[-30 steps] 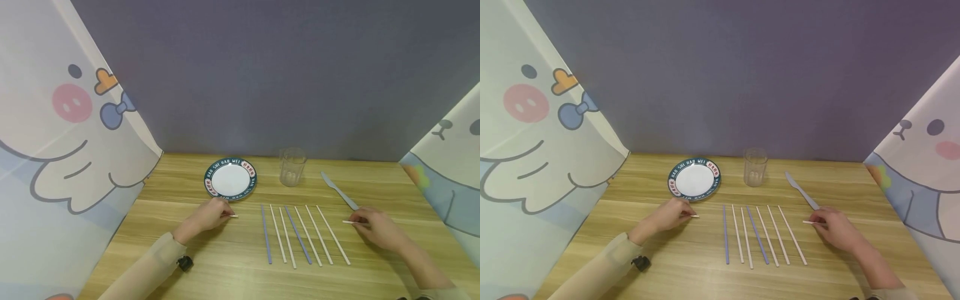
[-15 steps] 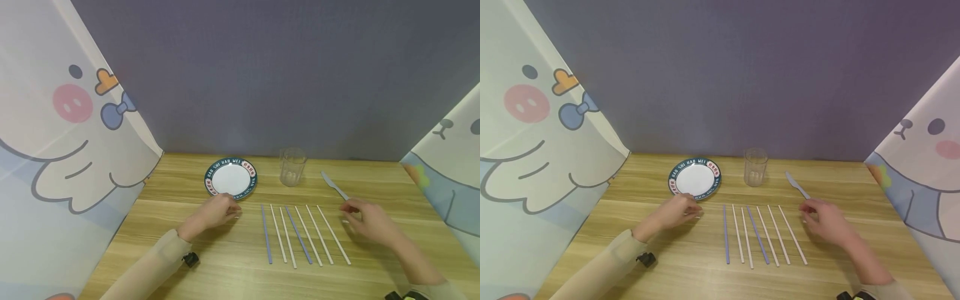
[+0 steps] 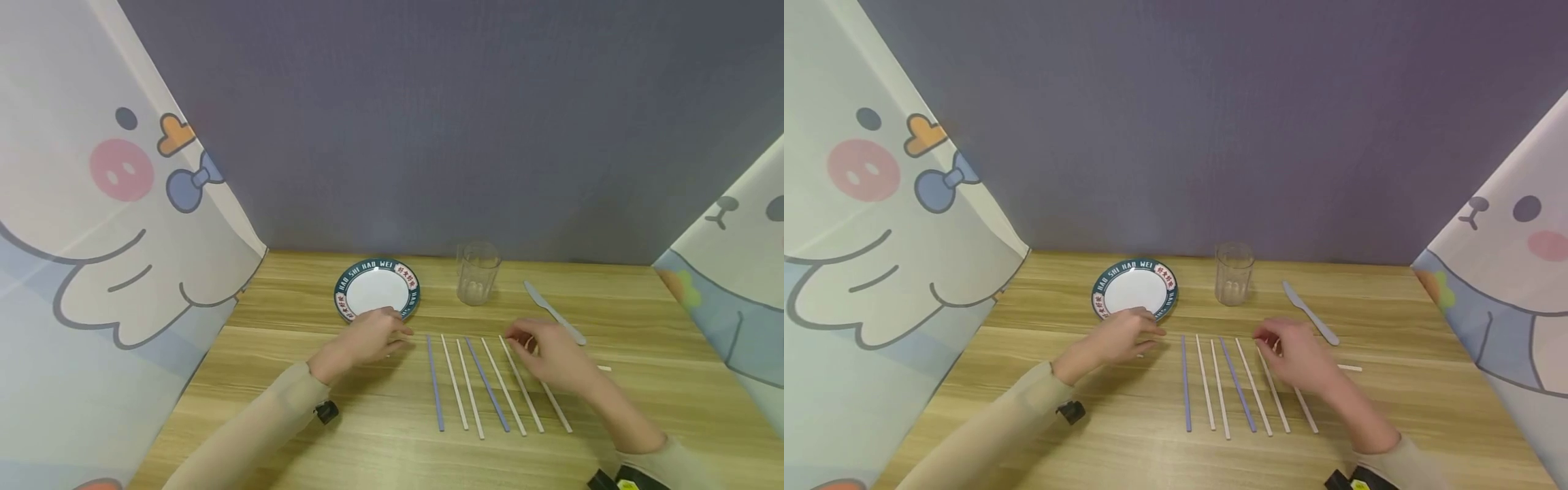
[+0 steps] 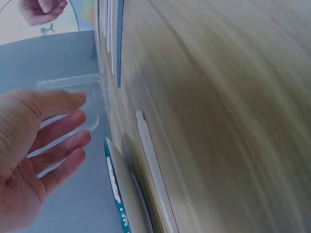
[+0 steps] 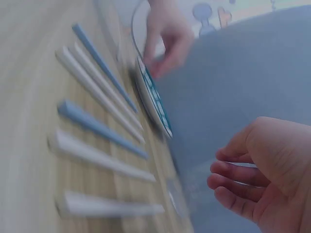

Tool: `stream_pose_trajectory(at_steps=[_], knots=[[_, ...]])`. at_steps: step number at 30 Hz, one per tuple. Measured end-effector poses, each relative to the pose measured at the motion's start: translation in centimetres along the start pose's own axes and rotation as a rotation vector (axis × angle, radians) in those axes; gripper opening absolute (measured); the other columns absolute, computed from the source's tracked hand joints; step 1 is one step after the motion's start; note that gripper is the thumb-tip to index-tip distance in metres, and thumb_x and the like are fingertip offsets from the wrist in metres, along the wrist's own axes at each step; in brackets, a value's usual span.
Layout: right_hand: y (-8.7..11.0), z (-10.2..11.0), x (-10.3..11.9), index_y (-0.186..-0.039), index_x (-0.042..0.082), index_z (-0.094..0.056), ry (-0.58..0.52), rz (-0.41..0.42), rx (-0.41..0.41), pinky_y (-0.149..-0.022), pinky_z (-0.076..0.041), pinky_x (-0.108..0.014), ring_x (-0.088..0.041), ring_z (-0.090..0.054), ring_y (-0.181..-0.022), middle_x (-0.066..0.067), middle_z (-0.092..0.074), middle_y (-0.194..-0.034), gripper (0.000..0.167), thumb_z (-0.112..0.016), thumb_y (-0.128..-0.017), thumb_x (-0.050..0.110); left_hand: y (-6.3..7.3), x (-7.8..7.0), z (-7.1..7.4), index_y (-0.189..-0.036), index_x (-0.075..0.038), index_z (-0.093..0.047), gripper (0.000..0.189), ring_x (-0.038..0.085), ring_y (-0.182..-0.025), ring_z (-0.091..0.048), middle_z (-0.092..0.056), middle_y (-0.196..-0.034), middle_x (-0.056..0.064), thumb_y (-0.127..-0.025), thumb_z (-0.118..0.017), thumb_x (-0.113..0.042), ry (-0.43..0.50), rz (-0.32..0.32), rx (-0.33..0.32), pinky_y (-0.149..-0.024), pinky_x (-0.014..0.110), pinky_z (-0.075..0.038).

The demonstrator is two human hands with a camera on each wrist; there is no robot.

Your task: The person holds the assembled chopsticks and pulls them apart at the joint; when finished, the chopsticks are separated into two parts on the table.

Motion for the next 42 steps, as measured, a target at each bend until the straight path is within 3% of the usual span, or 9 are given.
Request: stream_pose_trajectory(at_steps=[4, 8, 16, 26, 34, 42], knots=[[-0.7, -1.9, 1.8, -0.102, 0.009, -0.075, -0.094, -0.007, 0.071, -0.064, -0.056, -0.021, 0.004, -0.06, -0.077, 0.004, -0.073, -0.087, 0.012, -0.072, -0.096, -0.001, -0.8, -0.6, -0.3, -0.111, -0.011, -0.083, 0.019, 0.018, -0.105, -0.074, -0.08, -0.11, 0.002, -0.093, -0.083, -0.015, 0.023, -0.059, 0.01, -0.097, 0.033, -0.062], [-1.1, -3.7, 3.4, -0.104, 0.008, -0.075, -0.159, -0.034, 0.15, -0.063, -0.056, -0.02, 0.004, -0.06, -0.074, 0.004, -0.072, -0.084, 0.009, -0.07, -0.099, 0.003, -1.4, -1.0, -0.8, -0.114, -0.012, -0.082, 0.021, 0.019, -0.113, -0.074, -0.08, -0.118, 0.002, -0.094, -0.081, -0.015, 0.036, -0.078, 0.039, -0.104, 0.033, -0.059], [-1.7, -6.1, 5.9, -0.098, 0.009, -0.074, -0.198, -0.001, 0.175, -0.062, -0.054, -0.019, 0.004, -0.059, -0.073, 0.009, -0.069, -0.082, 0.004, -0.07, -0.099, 0.008, -2.2, -2.2, -1.7, -0.119, -0.014, -0.081, 0.024, 0.014, -0.117, -0.073, -0.079, -0.121, -0.001, -0.095, -0.08, -0.014, 0.068, -0.127, 0.113, -0.105, 0.027, -0.057], [-1.8, -8.7, 7.1, -0.086, 0.012, -0.073, -0.192, -0.038, 0.201, -0.06, -0.053, -0.016, 0.007, -0.055, -0.066, 0.011, -0.067, -0.074, 0.009, -0.075, -0.094, 0.01, -2.6, -3.3, -2.7, -0.12, -0.017, -0.08, 0.027, 0.011, -0.109, -0.073, -0.08, -0.117, -0.003, -0.093, -0.08, -0.014, 0.073, -0.141, 0.198, -0.1, 0.019, -0.056], [-1.7, -10.0, 7.7, -0.076, 0.017, -0.066, -0.185, -0.065, 0.228, -0.05, -0.048, -0.014, 0.009, -0.049, -0.052, 0.015, -0.059, -0.061, 0.022, -0.081, -0.092, 0.013, -2.6, -3.5, -3.5, -0.117, -0.018, -0.081, 0.025, 0.009, -0.106, -0.071, -0.08, -0.112, -0.005, -0.093, -0.083, -0.018, 0.063, -0.189, 0.185, -0.101, 0.021, -0.054], [-1.4, -10.5, 7.9, -0.07, 0.017, -0.065, -0.122, -0.086, 0.217, -0.043, -0.042, -0.011, 0.012, -0.042, -0.045, 0.016, -0.055, -0.056, 0.028, -0.085, -0.089, 0.017, -2.7, -3.3, -3.9, -0.114, -0.021, -0.082, 0.021, 0.007, -0.106, -0.071, -0.08, -0.11, -0.007, -0.093, -0.083, -0.019, 0.049, -0.151, 0.211, -0.1, 0.019, -0.054]])
Point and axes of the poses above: each hand's wrist, its own y-axis away from the middle knuckle, its own z-axis out of the back of the hand, x = y × z, the point moved 4 cm from there along -y, towards the middle knuckle
